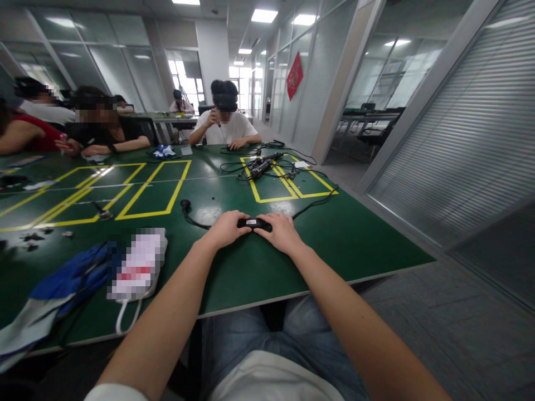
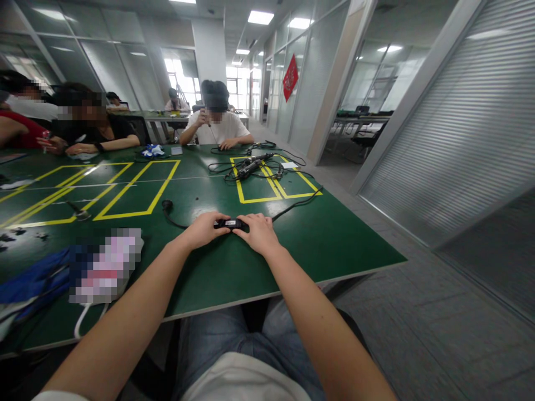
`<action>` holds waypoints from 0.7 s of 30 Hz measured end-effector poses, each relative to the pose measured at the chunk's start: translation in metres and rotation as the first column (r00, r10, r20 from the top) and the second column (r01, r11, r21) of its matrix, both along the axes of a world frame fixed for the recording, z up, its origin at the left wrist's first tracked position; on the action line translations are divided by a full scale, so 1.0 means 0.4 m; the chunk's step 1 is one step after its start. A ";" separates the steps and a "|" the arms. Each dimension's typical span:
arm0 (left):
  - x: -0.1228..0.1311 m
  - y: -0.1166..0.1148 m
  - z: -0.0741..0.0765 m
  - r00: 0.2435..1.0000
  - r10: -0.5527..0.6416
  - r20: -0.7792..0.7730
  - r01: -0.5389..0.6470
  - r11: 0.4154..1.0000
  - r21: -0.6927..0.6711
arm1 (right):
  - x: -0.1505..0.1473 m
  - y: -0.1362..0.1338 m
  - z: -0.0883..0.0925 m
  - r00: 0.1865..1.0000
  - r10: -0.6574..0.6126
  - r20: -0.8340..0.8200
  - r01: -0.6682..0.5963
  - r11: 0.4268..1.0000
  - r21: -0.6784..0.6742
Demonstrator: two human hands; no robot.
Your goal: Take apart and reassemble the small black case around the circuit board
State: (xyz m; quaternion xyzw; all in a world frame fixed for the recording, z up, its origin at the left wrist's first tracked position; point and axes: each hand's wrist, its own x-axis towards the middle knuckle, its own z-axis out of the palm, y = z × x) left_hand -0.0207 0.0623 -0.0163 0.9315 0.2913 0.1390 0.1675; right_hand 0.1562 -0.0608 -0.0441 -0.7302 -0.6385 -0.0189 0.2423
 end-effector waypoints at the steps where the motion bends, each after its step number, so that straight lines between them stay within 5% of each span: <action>1: 0.000 -0.001 0.001 1.000 0.002 -0.003 -0.002 1.000 0.003 | 0.001 0.001 -0.001 1.000 -0.001 0.003 0.001 1.000 0.003; 21: -0.004 0.003 -0.002 0.999 -0.028 0.037 0.029 0.999 -0.024 | 0.005 0.005 -0.008 1.000 0.012 -0.021 -0.012 1.000 0.001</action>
